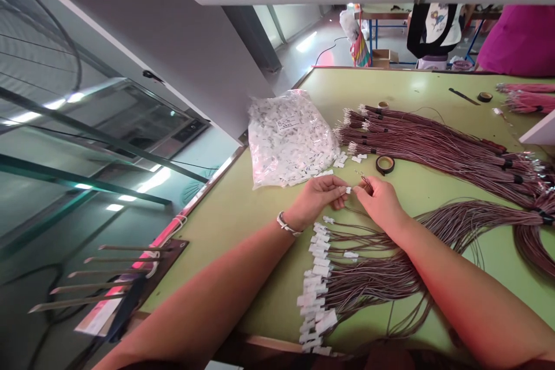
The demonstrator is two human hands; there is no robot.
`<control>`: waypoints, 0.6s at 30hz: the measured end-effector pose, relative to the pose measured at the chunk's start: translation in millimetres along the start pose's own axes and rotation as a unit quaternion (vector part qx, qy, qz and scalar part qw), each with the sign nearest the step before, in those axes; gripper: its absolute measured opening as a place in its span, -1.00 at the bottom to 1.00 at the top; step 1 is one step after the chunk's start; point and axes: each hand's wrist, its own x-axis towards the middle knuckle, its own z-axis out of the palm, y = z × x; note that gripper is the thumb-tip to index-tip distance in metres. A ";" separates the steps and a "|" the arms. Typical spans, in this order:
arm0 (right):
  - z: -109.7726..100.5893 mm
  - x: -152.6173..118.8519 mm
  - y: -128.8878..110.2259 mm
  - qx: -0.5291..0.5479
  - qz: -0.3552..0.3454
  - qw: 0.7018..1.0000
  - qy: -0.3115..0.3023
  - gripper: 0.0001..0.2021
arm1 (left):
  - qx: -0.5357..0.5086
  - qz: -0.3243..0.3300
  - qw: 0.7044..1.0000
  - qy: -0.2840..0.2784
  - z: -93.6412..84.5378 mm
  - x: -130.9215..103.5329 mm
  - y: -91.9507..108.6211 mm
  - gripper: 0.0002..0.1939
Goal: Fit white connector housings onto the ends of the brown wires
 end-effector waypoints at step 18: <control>2.9 -3.7 -0.2 -0.124 -0.050 0.991 -0.001 -0.73 | -0.023 0.013 1.000 0.009 3.5 0.4 -1.7 -0.78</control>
